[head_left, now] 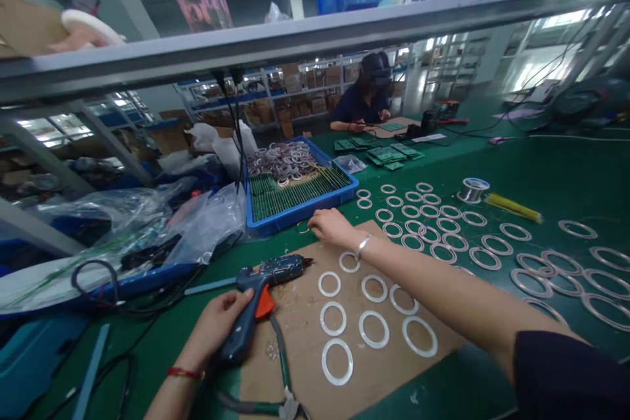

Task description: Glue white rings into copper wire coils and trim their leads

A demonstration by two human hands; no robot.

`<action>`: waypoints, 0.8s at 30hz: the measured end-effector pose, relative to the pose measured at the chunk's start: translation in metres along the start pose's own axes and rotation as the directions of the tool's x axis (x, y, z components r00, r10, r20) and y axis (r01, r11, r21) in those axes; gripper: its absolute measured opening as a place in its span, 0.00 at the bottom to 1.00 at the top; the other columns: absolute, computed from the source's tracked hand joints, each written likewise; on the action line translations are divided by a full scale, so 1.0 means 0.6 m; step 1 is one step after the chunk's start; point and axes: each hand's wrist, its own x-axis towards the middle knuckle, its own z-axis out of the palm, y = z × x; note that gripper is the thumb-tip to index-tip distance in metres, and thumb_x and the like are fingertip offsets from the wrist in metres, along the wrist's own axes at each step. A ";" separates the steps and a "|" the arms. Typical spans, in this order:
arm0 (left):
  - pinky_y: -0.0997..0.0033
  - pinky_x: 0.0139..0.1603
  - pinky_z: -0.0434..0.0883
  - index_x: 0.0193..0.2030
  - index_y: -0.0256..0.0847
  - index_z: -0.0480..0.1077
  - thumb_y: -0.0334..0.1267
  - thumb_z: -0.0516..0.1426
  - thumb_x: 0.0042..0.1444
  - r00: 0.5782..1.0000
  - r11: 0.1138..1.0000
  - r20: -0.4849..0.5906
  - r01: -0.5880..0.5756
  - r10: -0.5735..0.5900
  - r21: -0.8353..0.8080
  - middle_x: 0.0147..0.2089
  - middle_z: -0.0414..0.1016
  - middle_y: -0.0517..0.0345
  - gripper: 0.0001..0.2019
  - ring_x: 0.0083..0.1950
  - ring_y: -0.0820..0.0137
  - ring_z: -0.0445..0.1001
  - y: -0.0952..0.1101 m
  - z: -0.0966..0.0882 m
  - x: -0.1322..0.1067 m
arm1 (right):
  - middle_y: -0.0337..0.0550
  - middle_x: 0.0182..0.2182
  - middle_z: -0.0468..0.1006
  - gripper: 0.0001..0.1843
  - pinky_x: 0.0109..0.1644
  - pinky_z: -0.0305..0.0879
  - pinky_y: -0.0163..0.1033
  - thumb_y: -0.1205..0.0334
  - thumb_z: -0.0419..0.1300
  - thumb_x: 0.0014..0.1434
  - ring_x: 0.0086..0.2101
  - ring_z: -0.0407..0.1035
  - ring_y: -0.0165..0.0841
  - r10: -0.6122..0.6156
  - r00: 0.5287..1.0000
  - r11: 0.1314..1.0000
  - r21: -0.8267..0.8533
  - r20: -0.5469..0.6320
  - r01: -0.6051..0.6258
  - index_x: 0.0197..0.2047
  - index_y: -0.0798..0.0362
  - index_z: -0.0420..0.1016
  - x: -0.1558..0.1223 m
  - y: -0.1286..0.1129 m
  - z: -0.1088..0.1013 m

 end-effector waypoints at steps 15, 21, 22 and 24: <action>0.76 0.33 0.70 0.37 0.40 0.71 0.55 0.51 0.57 0.735 0.888 -0.504 -0.328 0.454 0.321 0.32 0.75 0.59 0.19 0.31 0.71 0.74 0.000 -0.027 -0.049 | 0.50 0.36 0.75 0.14 0.38 0.64 0.32 0.61 0.47 0.65 0.36 0.70 0.29 0.241 0.969 0.785 0.576 0.060 -0.230 0.40 0.62 0.68 -0.027 -0.078 -0.022; 0.79 0.46 0.72 0.54 0.36 0.67 0.40 0.51 0.63 0.362 0.377 -0.144 -0.736 0.921 0.562 0.49 0.73 0.50 0.16 0.49 0.72 0.74 0.135 0.063 -0.173 | 0.42 0.27 0.71 0.18 0.33 0.57 0.29 0.51 0.61 0.54 0.28 0.63 0.24 0.336 0.926 -0.017 0.984 0.172 -0.177 0.34 0.60 0.66 -0.207 -0.202 -0.039; 0.80 0.48 0.72 0.52 0.36 0.68 0.37 0.50 0.63 0.319 0.316 -0.097 -0.763 0.943 0.564 0.48 0.74 0.51 0.14 0.49 0.73 0.74 0.142 0.078 -0.183 | 0.42 0.27 0.70 0.19 0.35 0.58 0.29 0.51 0.63 0.53 0.29 0.63 0.24 0.350 0.918 -0.118 0.981 0.189 -0.157 0.34 0.60 0.66 -0.230 -0.217 -0.033; 0.82 0.48 0.71 0.48 0.36 0.69 0.31 0.48 0.63 0.264 0.259 -0.069 -0.808 0.962 0.530 0.44 0.75 0.54 0.11 0.45 0.76 0.75 0.141 0.104 -0.192 | 0.42 0.30 0.69 0.19 0.39 0.59 0.30 0.52 0.63 0.53 0.31 0.63 0.24 0.372 0.900 -0.268 0.955 0.226 -0.129 0.34 0.60 0.66 -0.269 -0.235 -0.020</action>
